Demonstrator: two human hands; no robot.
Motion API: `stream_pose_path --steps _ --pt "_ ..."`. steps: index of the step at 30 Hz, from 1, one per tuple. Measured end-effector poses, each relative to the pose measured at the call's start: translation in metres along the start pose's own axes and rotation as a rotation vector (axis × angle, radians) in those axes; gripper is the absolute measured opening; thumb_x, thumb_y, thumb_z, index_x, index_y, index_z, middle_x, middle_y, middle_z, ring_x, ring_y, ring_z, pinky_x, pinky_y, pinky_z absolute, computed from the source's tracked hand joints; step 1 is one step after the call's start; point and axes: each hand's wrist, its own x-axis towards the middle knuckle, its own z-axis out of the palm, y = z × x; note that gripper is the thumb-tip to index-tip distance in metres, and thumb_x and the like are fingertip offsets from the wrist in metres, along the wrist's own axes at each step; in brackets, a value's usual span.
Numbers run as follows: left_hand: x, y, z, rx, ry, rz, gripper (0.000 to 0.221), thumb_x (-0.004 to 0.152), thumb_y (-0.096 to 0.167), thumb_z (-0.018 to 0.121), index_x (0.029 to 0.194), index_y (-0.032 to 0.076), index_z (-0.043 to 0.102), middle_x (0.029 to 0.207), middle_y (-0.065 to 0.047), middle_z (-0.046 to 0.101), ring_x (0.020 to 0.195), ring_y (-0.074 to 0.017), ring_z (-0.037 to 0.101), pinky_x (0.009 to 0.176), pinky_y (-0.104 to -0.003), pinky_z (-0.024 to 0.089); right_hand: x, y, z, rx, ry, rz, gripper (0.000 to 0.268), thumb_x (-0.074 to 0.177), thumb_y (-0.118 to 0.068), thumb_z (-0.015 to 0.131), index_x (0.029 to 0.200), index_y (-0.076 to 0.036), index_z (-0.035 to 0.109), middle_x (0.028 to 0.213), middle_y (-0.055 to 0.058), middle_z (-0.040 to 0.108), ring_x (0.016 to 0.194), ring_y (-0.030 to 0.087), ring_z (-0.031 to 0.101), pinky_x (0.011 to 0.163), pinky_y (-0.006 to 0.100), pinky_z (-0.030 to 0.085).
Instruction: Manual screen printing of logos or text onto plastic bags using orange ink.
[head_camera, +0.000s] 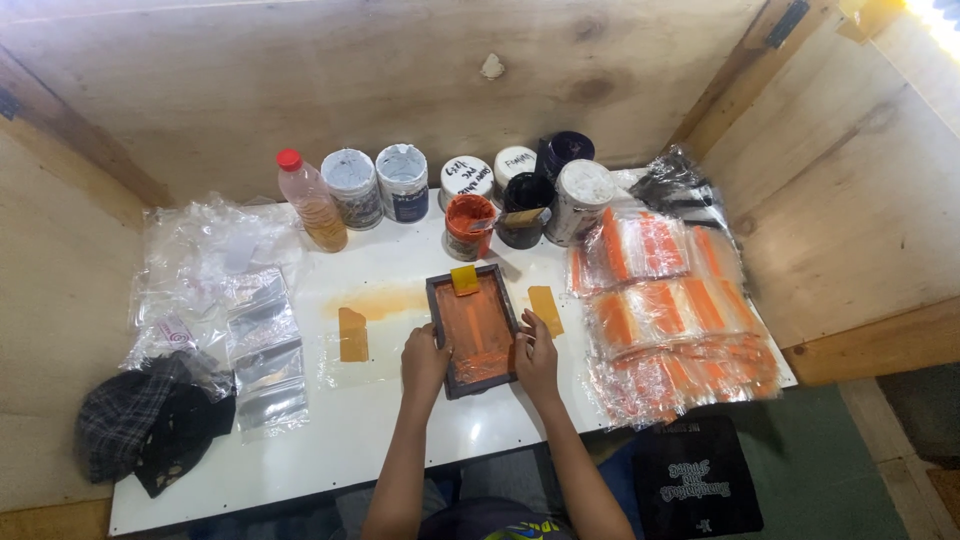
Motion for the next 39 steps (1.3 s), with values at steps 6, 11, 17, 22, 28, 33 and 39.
stream_pose_path --steps 6,11,17,22,28,33,39 --pt "0.0 -0.003 -0.003 -0.02 0.007 -0.005 0.044 0.094 0.011 0.066 0.132 -0.01 0.06 0.115 -0.028 0.066 0.111 -0.0436 0.069 0.084 -0.05 0.062 -0.001 -0.005 -0.001 -0.024 -0.033 0.063 0.044 0.101 -0.005 0.053 0.145 -0.008 0.049 0.133 0.02 0.059 0.116 0.036 0.066 0.098 0.047 0.057" --pt "0.004 -0.01 0.002 -0.003 -0.001 -0.015 0.045 0.094 0.012 0.066 0.134 -0.008 0.06 0.117 -0.026 0.067 0.112 -0.041 0.069 0.084 -0.048 0.062 -0.003 -0.008 -0.003 -0.028 -0.024 0.064 0.046 0.1 -0.003 0.052 0.145 -0.007 0.048 0.133 0.021 0.059 0.115 0.037 0.066 0.097 0.047 0.058" --pt "-0.016 0.015 -0.018 -0.027 -0.021 -0.005 0.05 0.095 0.007 0.062 0.142 -0.006 0.052 0.124 -0.029 0.064 0.12 -0.0449 0.065 0.093 -0.053 0.059 0.014 -0.001 -0.001 -0.124 -0.028 0.02 0.045 0.099 -0.003 0.054 0.144 -0.009 0.051 0.129 0.018 0.059 0.114 0.037 0.066 0.096 0.046 0.059" --pt "-0.005 -0.002 -0.007 0.08 -0.019 0.03 0.044 0.097 0.012 0.062 0.14 0.002 0.058 0.126 -0.022 0.064 0.113 -0.0373 0.068 0.086 -0.045 0.061 0.073 -0.008 0.019 -0.291 -0.142 -0.224 0.036 0.097 -0.001 0.057 0.133 -0.008 0.063 0.117 0.014 0.063 0.112 0.035 0.065 0.098 0.043 0.054" --pt "-0.002 0.01 -0.026 0.425 -0.114 0.163 0.046 0.094 0.014 0.066 0.139 0.004 0.062 0.151 -0.015 0.051 0.124 -0.037 0.052 0.095 -0.047 0.052 0.127 -0.049 0.046 -0.656 -0.526 -0.561 0.04 0.09 0.006 0.061 0.129 -0.004 0.064 0.123 0.015 0.066 0.12 0.029 0.06 0.107 0.036 0.045" --pt "0.028 -0.017 -0.007 0.629 -0.286 0.182 0.067 0.084 0.013 0.075 0.147 0.01 0.055 0.16 -0.004 0.045 0.126 -0.0356 0.048 0.096 -0.046 0.046 0.135 -0.087 0.046 -0.832 -0.499 -0.655 0.034 0.092 -0.005 0.066 0.126 -0.007 0.066 0.111 0.013 0.063 0.116 0.031 0.058 0.097 0.037 0.052" --pt "0.019 -0.003 -0.022 0.651 -0.384 0.142 0.104 0.065 0.019 0.092 0.156 0.011 0.042 0.168 -0.002 0.031 0.132 -0.04 0.043 0.1 -0.05 0.046 0.134 0.007 0.062 -0.841 -0.628 -0.643 0.029 0.089 0.002 0.066 0.115 -0.01 0.072 0.105 0.012 0.068 0.108 0.034 0.067 0.098 0.043 0.053"
